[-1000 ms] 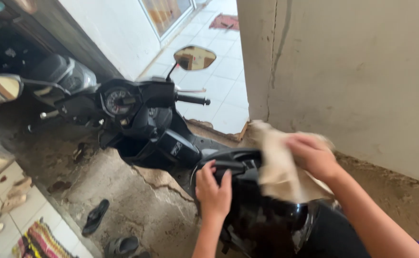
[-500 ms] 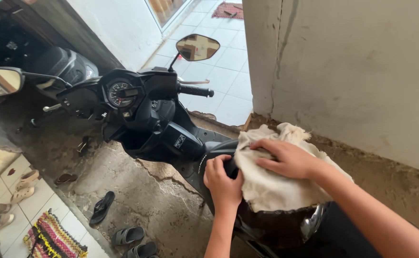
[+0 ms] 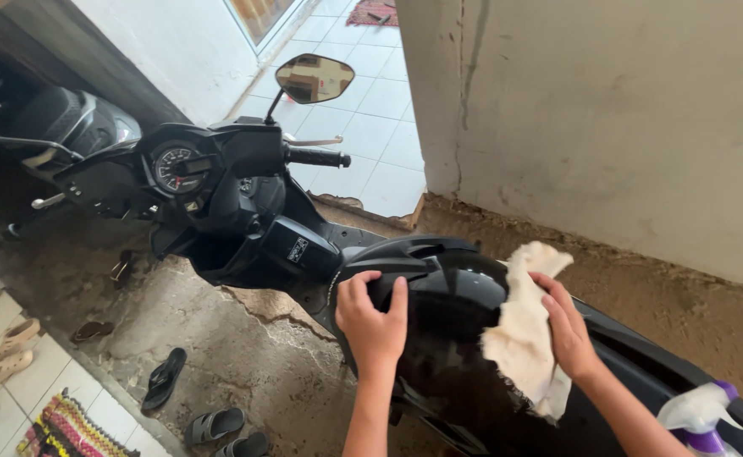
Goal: Cleaning a motorcycle helmet with a spray bottle and a cloth.
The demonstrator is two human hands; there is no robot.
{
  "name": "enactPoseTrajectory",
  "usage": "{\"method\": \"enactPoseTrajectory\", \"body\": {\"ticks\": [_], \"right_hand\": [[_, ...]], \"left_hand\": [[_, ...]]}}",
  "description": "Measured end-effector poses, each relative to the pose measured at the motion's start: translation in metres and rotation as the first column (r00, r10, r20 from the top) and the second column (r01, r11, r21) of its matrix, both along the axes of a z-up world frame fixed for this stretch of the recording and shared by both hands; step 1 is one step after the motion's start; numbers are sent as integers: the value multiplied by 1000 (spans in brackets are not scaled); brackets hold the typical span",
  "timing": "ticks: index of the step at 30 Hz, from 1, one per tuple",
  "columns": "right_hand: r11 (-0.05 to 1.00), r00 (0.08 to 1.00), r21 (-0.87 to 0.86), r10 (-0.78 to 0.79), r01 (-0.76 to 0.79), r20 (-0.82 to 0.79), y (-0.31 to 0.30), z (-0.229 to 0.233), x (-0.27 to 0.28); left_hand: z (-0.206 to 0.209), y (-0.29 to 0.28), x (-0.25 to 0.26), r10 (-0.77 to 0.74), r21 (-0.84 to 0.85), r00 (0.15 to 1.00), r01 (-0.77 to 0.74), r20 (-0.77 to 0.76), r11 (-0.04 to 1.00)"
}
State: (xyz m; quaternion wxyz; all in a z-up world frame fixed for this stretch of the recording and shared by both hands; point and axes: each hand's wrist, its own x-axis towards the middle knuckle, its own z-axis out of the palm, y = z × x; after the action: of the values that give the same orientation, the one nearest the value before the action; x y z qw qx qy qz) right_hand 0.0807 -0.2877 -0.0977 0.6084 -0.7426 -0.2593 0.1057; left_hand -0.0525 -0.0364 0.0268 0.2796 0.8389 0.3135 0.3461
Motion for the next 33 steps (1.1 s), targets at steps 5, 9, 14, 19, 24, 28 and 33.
{"method": "enactPoseTrajectory", "body": {"ticks": [5,9,14,19,24,28,33], "right_hand": [[971,921,199,-50,136,-386,-19,-71,-1],[923,701,225,-63,311,-711,-6,5,4],[902,856,403,81,155,-511,26,51,12],[873,949,424,303,-239,-89,78,136,-36],[856,735,-41,466,-515,493,112,187,-58],[852,666,-347,523,-392,532,98,177,-54],[892,810,-314,434,-324,395,67,142,-34]], "left_hand": [[-3,8,-17,-24,-60,996,29,83,998],[-12,14,-39,-74,-44,985,82,152,996],[-14,19,-66,-175,-22,963,184,205,983],[5,-10,-61,-17,-66,991,8,-131,998],[-20,-30,-62,59,-128,976,-87,-210,988],[-12,-40,-61,52,-44,989,-59,-140,997],[5,-35,-52,34,-65,991,-43,-132,997]]}}
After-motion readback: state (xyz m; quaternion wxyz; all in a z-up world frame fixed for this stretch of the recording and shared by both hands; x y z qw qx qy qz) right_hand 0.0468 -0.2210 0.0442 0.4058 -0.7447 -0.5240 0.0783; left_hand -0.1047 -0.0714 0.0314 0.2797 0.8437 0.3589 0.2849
